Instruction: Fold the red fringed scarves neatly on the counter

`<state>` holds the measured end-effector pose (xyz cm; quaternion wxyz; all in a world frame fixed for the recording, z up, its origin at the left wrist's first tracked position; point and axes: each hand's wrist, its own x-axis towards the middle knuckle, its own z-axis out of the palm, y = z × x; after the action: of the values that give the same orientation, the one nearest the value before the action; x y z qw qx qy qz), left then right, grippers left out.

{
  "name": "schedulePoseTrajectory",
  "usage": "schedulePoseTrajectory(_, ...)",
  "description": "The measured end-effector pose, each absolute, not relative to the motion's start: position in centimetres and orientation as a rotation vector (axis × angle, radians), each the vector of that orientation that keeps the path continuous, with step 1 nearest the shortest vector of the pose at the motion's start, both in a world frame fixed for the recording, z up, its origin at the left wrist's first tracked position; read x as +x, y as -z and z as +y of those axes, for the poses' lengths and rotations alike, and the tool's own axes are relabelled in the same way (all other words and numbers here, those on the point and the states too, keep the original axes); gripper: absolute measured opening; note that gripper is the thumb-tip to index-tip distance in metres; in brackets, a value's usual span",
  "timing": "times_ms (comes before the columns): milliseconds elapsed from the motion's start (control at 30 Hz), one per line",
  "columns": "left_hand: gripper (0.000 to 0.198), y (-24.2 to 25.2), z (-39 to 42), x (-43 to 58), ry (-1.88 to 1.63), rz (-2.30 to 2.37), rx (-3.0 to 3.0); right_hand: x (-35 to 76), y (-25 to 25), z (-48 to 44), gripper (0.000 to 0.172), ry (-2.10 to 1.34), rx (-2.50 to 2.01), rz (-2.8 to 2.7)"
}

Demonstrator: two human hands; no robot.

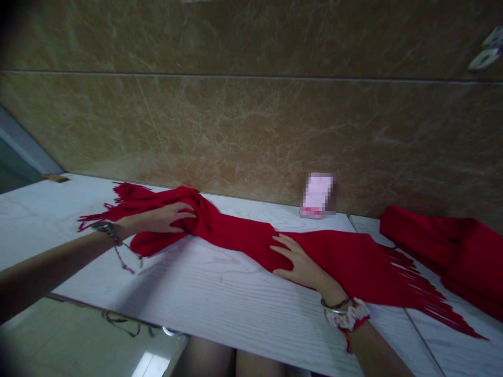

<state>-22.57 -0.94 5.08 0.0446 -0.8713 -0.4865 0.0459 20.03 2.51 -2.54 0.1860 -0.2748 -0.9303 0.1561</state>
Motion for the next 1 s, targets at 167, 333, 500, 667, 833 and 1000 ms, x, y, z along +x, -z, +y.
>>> schedulePoseTrajectory(167, 0.027, -2.5, -2.4, -18.0, -0.224, -1.255, -2.569, 19.5, 2.1, 1.8, 0.044, -0.32, -0.675, -2.66)
schedulePoseTrajectory(333, 0.029, -3.6, -2.3, -17.9, -0.232, -1.341, -2.495, 19.6, 2.6, 2.2, 0.026, -0.312, -0.704, -2.563)
schedulePoseTrajectory(500, 0.018, -8.1, -1.8, -20.7, 0.082, -1.637, -2.655, 20.2, 2.8, 2.8, 0.033, -0.589, -0.781, -2.495)
schedulePoseTrajectory(667, 0.029, -7.2, -2.3, -19.8, -0.138, -1.491, -2.743, 20.9, 1.7, 3.0, 0.044, -0.763, -0.758, -2.474)
schedulePoseTrajectory(833, 0.025, -2.7, -4.4, -13.1, -0.152, -1.036, -2.782, 21.2, 0.0, 2.0, 0.069, -0.78, -0.835, -2.803)
schedulePoseTrajectory(1000, 0.021, -1.3, -4.3, -9.2, -0.134, -0.882, -2.812, 21.0, -0.2, 1.3, 0.054, -0.641, -0.879, -2.85)
